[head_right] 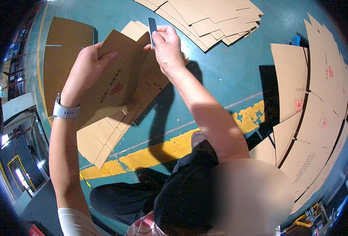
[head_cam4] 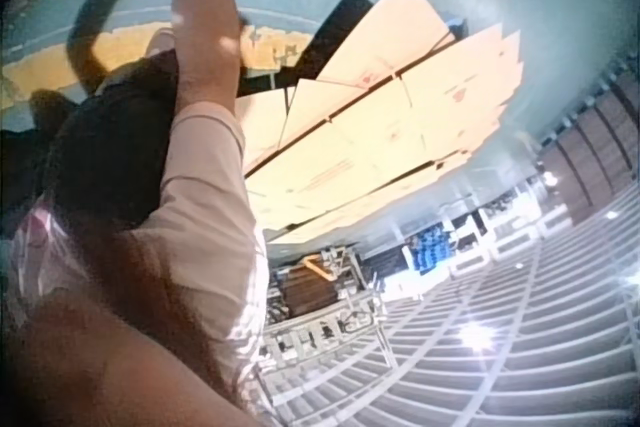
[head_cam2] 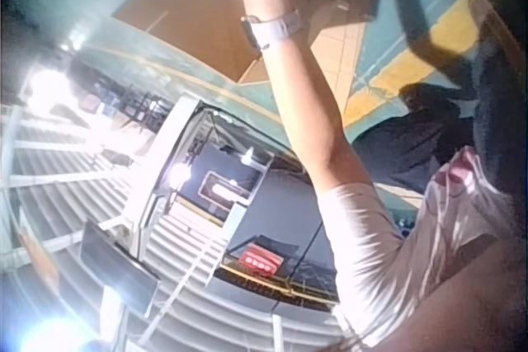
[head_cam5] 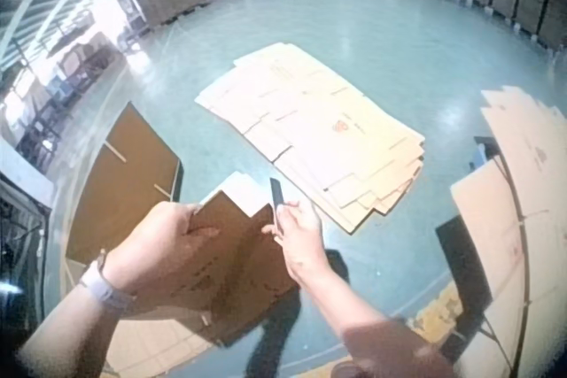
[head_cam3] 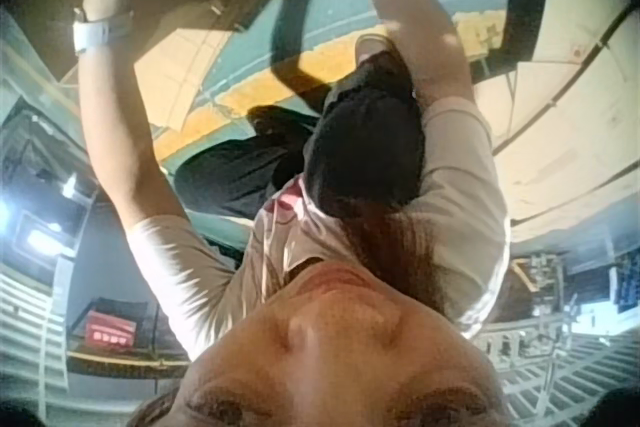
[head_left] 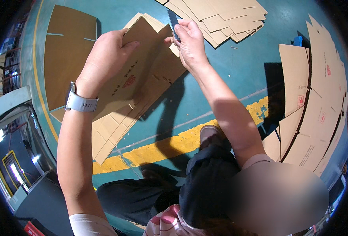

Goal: The person uses a utility knife to cut along pre-scored lines on flat cardboard sheets. They repeatedly pick up sheets, score the lines, and separate the pieces, stacking the cut sections on the floor.

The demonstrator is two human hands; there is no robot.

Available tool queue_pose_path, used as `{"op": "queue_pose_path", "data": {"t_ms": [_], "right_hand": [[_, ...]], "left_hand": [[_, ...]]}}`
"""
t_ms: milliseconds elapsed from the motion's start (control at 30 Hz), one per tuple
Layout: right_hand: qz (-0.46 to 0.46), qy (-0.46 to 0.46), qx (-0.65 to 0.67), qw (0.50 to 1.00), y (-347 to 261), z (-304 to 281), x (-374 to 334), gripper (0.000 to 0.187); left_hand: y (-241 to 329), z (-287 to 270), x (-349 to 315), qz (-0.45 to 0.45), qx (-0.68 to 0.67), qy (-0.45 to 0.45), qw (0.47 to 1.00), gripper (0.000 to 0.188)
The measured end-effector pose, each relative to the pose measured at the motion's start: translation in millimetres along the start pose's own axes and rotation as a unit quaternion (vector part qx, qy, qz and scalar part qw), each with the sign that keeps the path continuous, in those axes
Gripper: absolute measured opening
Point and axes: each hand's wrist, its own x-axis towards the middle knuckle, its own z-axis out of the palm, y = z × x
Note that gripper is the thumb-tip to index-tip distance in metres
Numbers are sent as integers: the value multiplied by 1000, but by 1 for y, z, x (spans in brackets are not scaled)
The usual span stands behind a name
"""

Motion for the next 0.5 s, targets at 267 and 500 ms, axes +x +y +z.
{"op": "queue_pose_path", "data": {"t_ms": [267, 500], "right_hand": [[-3, 8, 17, 1000, 2, 8, 0, 11], [-16, 18, -6, 1000, 5, 9, 1, 12]], "left_hand": [[2, 0, 1, -14, 24, -11, 1000, 29], [3, -2, 2, -6, 20, -12, 1000, 30]]}}
